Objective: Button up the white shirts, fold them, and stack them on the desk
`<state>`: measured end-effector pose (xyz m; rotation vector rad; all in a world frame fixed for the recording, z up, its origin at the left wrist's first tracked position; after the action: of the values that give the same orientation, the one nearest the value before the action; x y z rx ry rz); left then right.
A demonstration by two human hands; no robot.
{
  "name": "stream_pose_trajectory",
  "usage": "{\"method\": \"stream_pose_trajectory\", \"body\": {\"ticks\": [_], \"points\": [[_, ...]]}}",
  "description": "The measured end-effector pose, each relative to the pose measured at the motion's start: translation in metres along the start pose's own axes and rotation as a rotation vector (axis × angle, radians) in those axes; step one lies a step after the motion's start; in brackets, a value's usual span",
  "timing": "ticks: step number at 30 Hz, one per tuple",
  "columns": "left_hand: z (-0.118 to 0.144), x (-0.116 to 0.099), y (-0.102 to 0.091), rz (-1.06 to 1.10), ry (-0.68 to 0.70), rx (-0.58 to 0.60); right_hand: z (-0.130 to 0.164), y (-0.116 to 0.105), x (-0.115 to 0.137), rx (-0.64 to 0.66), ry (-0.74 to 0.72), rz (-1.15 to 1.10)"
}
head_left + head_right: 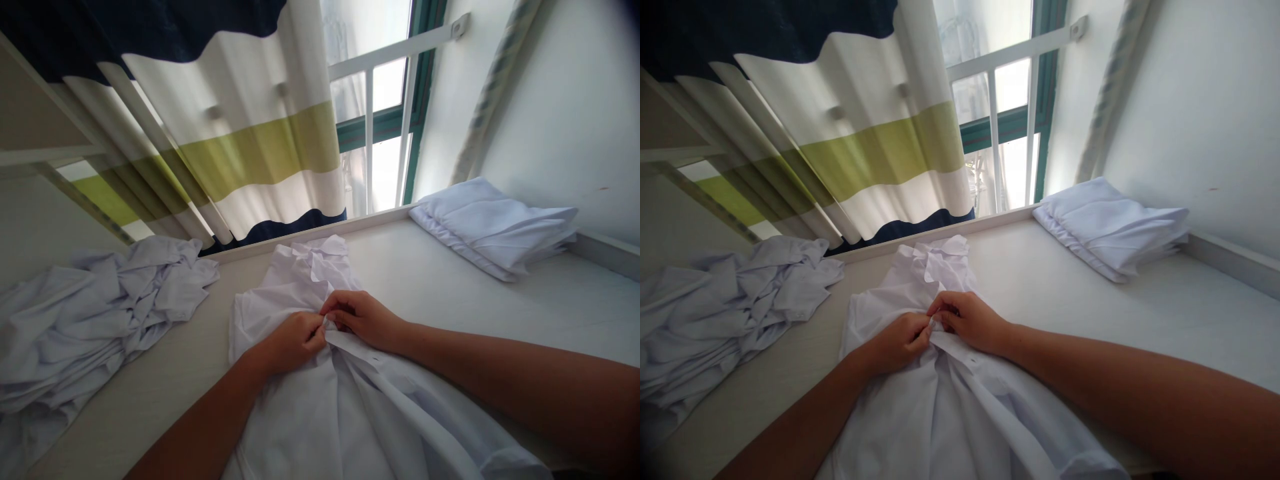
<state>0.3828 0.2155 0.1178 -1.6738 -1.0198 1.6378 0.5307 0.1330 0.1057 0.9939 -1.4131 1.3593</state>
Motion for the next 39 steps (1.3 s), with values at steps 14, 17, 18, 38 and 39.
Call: {"method": "stream_pose_trajectory", "body": {"ticks": [14,17,18,38,39], "points": [[-0.003,-0.005,-0.004,0.191,-0.019,-0.4,-0.007,-0.006,-0.004,-0.096,0.036,-0.08],[-0.005,-0.005,-0.004,0.237,-0.006,-0.395,-0.006,-0.006,-0.002,-0.088,0.032,-0.05],[-0.005,-0.005,-0.004,0.247,-0.006,-0.393,-0.006,-0.006,-0.002,-0.087,0.031,-0.045],[-0.006,-0.001,0.006,0.413,-0.064,-0.483,-0.012,-0.006,-0.006,-0.065,0.032,-0.038],[-0.007,0.001,0.007,0.442,-0.075,-0.482,-0.012,-0.006,-0.006,-0.065,0.032,-0.029]]}}
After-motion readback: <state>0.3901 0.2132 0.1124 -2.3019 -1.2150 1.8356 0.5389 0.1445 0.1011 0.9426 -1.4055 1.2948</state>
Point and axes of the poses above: each hand's wrist, its own z-axis away from the middle knuckle, its own y-axis out of the palm, x = y × z, the point moved 3 cm from there along -z, towards the middle knuckle, and after that the axes turned 14 degrees about y, right-handed, at the moved point
